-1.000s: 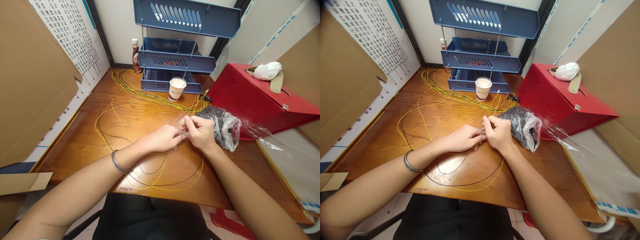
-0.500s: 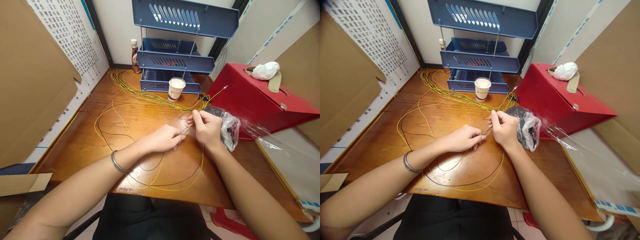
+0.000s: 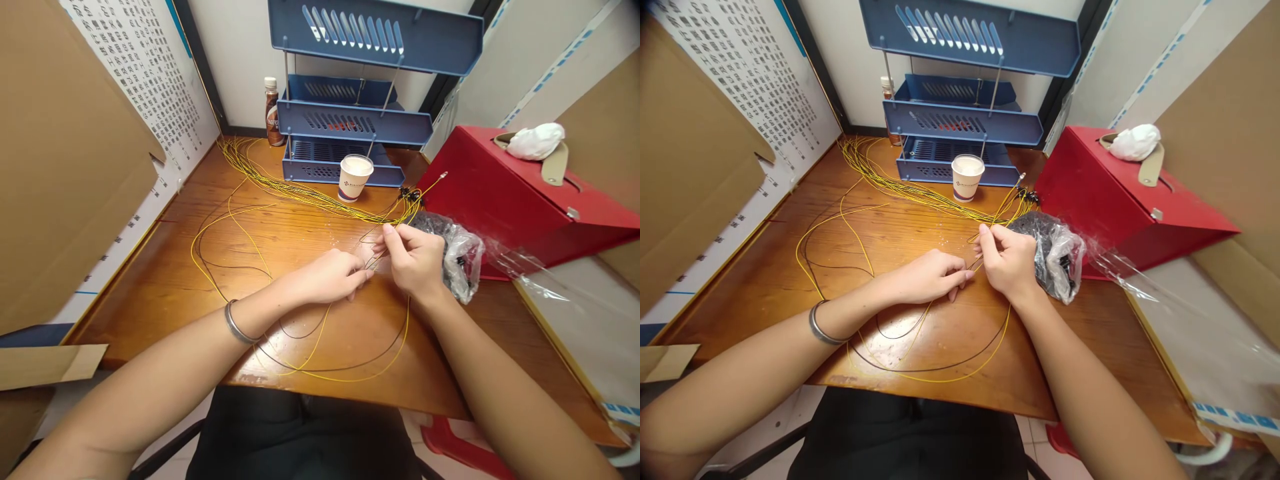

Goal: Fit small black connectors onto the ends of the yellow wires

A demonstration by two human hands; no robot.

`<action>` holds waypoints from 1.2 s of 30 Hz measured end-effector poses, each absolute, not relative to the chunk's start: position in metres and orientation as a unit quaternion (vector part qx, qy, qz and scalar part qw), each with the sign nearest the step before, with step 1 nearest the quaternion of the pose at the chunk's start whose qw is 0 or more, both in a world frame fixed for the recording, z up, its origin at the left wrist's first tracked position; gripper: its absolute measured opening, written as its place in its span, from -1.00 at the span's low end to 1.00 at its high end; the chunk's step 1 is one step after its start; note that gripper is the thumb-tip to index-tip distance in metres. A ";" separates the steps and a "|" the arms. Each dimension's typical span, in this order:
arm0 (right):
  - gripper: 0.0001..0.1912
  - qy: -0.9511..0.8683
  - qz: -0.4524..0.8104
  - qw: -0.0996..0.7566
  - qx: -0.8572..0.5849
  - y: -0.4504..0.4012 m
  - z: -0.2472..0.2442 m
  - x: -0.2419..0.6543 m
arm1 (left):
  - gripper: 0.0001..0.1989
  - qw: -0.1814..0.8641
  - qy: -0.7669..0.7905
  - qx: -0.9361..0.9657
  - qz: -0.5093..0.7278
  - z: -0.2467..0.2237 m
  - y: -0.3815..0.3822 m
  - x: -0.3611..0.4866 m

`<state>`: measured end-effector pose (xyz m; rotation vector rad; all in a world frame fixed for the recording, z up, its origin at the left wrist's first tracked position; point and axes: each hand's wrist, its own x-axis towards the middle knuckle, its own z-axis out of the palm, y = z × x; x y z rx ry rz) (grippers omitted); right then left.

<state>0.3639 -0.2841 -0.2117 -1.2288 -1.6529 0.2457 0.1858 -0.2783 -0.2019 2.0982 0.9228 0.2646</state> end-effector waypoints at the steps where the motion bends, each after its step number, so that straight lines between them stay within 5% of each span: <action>1: -0.58 -0.683 0.104 0.511 -0.512 -0.283 -0.212 0.366 | -0.58 0.406 0.365 0.831 0.106 -0.202 -0.278 0.186; 10: -0.56 -0.637 0.118 0.540 -0.537 -0.277 -0.215 0.377 | -0.58 0.411 0.362 0.829 0.116 -0.204 -0.278 0.184; 19: -0.59 -0.721 0.119 0.462 -0.502 -0.290 -0.218 0.351 | -0.57 0.392 0.341 0.846 0.116 -0.202 -0.278 0.185; 36: -0.59 -0.626 0.146 0.553 -0.530 -0.278 -0.214 0.376 | -0.59 0.396 0.369 0.833 0.115 -0.201 -0.279 0.185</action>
